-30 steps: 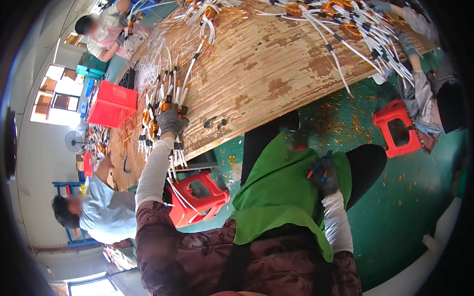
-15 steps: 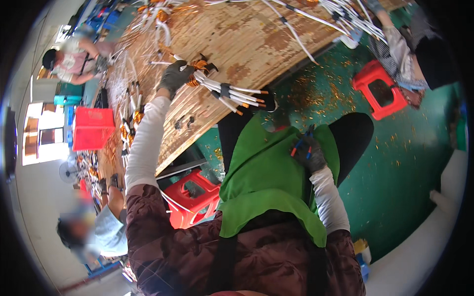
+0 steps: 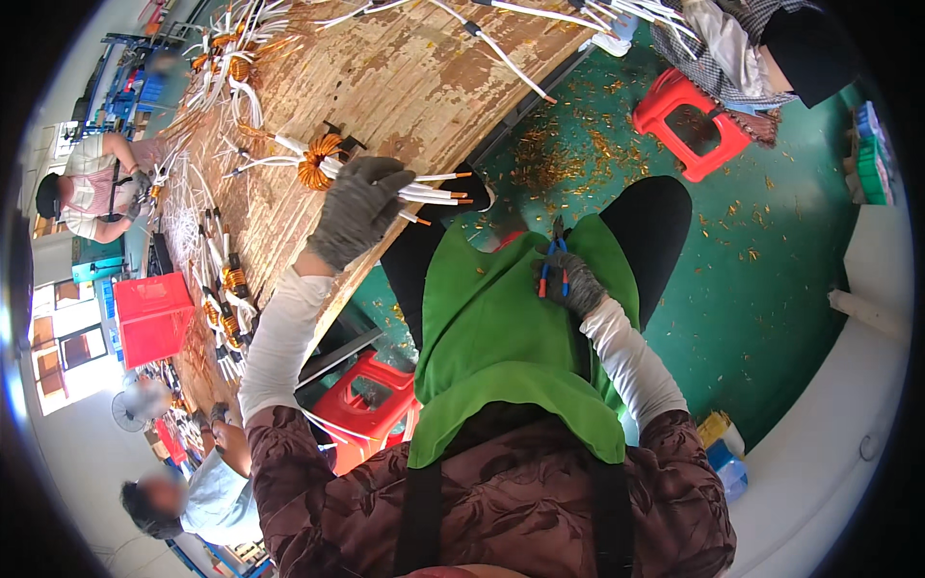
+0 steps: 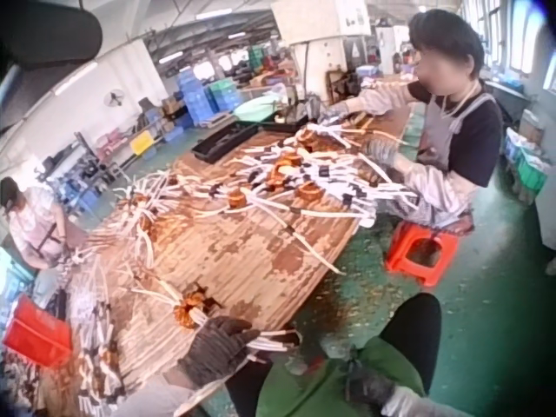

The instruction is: Trim the excess length of white wires from electrical components using wire cutters.

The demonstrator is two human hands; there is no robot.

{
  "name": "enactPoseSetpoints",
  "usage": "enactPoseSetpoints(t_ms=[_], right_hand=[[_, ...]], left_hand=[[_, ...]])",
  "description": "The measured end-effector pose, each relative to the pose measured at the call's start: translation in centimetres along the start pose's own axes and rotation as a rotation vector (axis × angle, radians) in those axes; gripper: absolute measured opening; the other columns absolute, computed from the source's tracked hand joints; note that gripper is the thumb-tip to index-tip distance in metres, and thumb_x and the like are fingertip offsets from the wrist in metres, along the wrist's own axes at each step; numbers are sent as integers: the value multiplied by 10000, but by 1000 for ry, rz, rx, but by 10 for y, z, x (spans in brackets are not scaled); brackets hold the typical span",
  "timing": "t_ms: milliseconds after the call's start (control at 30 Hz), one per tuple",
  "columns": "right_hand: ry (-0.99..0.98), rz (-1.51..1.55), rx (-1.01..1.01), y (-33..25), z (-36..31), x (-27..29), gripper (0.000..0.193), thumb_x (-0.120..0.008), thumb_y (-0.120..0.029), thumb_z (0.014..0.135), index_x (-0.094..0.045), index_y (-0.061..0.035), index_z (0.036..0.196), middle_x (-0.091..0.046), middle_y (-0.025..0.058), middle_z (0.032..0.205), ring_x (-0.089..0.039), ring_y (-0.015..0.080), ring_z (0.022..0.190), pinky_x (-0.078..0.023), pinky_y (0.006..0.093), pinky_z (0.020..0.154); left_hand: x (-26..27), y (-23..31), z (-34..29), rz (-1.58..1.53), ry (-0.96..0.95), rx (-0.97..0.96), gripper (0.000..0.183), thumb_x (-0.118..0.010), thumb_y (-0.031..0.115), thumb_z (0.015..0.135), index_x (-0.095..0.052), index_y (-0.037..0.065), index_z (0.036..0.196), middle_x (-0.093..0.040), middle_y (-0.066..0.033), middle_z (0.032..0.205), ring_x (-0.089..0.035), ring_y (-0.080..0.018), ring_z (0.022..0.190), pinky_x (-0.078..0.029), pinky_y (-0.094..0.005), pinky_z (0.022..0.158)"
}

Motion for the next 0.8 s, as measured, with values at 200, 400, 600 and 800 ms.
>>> enactPoseSetpoints(t_ms=[200, 400, 600, 800], right_hand=[[12, 78, 35, 0, -4, -1, 429, -599, -183, 774, -483, -51, 1165, -577, 130, 913, -564, 257, 809, -475, 408, 750], [-2, 193, 20, 1, -4, 12, 436, -600, -186, 783, -459, -77, 1182, -583, 145, 936, -563, 285, 857, -463, 459, 781], [28, 146, 70, -9, -12, 3, 416, -584, -174, 803, -459, -73, 1187, -588, 136, 934, -576, 271, 801, -483, 441, 752], [88, -209, 200, -38, -46, -46, 485, -590, -159, 829, -432, -69, 1279, -579, 85, 930, -582, 194, 806, -509, 346, 728]], left_hand=[[-9, -26, 8, 136, -129, -5, 595, -759, 406, 580, -613, 112, 1076, -583, -116, 1019, -523, -314, 979, -382, -427, 894], [-42, -69, -3, 336, -188, 96, 411, -703, 474, 608, -626, 120, 803, -595, -73, 803, -565, -255, 849, -389, -422, 800], [-53, -48, 24, 359, -144, 351, 309, -677, 426, 668, -636, 121, 694, -620, -80, 700, -591, -261, 706, -422, -415, 669], [-32, -35, 8, 303, -66, 429, 371, -711, 408, 663, -640, 103, 862, -620, -119, 831, -582, -296, 819, -419, -439, 730]])
Point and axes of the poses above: each hand's wrist, its own z-axis towards the middle knuckle, its own x-axis out of the back of the hand, y = z × x, the point moved 7 cm from there along z, towards the middle knuckle
